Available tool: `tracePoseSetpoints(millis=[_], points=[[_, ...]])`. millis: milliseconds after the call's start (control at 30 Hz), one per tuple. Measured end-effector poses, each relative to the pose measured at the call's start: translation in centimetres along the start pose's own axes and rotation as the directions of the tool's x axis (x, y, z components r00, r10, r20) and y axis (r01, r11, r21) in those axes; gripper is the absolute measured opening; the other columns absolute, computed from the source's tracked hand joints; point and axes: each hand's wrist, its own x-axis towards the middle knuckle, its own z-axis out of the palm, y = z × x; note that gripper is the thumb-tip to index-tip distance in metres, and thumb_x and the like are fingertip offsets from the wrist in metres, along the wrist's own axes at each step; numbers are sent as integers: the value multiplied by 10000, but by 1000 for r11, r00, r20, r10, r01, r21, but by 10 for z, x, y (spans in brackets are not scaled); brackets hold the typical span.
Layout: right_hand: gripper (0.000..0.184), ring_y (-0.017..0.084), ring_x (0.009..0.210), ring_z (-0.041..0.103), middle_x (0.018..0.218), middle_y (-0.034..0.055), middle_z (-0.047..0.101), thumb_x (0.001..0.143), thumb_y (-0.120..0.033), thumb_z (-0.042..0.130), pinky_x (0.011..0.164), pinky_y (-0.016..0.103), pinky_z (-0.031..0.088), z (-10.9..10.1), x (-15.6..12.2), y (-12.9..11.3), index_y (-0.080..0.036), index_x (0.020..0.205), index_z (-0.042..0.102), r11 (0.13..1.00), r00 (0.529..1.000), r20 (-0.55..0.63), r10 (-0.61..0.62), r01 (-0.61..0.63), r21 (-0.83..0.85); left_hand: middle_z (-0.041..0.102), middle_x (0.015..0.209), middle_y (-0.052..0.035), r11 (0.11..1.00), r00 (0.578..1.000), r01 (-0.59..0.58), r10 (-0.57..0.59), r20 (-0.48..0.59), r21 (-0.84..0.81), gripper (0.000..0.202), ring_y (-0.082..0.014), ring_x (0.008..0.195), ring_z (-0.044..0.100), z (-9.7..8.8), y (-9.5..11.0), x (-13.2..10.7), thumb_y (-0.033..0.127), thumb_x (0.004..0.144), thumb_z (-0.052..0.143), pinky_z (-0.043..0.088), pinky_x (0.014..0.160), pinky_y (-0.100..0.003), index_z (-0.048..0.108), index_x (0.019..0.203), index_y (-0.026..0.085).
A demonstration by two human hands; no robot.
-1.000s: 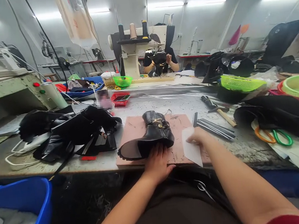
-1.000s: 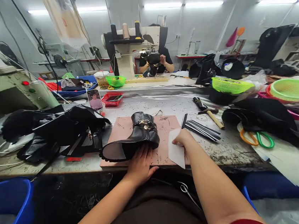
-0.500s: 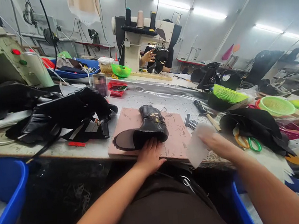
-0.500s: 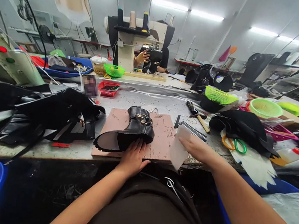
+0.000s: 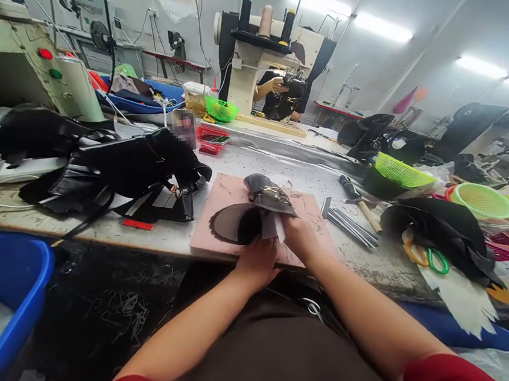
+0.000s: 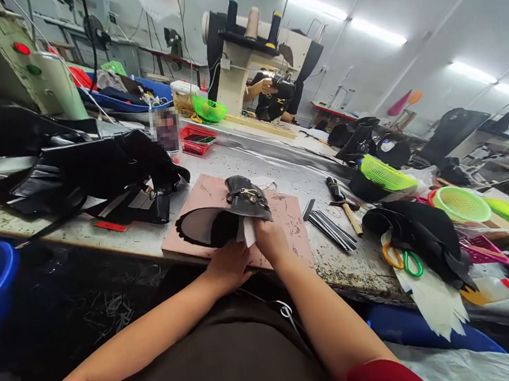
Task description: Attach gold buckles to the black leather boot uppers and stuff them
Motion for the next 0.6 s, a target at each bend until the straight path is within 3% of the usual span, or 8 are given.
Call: tracePoseSetpoints(millis=[133, 400, 600], points=[[547, 328, 1150, 476, 1243, 178, 516, 778, -116, 409, 890, 475, 423, -5, 2, 16, -159, 1322, 368, 995, 997, -57, 47, -51, -80, 472, 1282, -215, 999, 999, -46, 46, -18, -15, 663, -339, 1209, 415, -4, -2, -2, 320, 735, 625, 292, 1037, -456, 372, 1283, 46], [593, 323, 1183, 450, 1306, 179, 462, 784, -101, 407, 917, 452, 413, 1, 6, 24, -146, 1365, 296, 987, 995, -58, 84, -92, -136, 384, 1358, -217, 996, 996, -85, 85, -24, -26, 595, -363, 1200, 408, -8, -3, -7, 365, 729, 631, 306, 1027, -451, 463, 1212, 63], [527, 313, 1098, 524, 1245, 162, 527, 790, -124, 418, 860, 408, 463, -3, 7, 28, -147, 1315, 389, 988, 996, -32, 78, -82, -130, 368, 1379, -206, 997, 997, -73, 72, -36, -23, 539, -339, 1203, 421, -8, -4, -7, 362, 743, 618, 322, 1019, -449, 484, 1187, 86]])
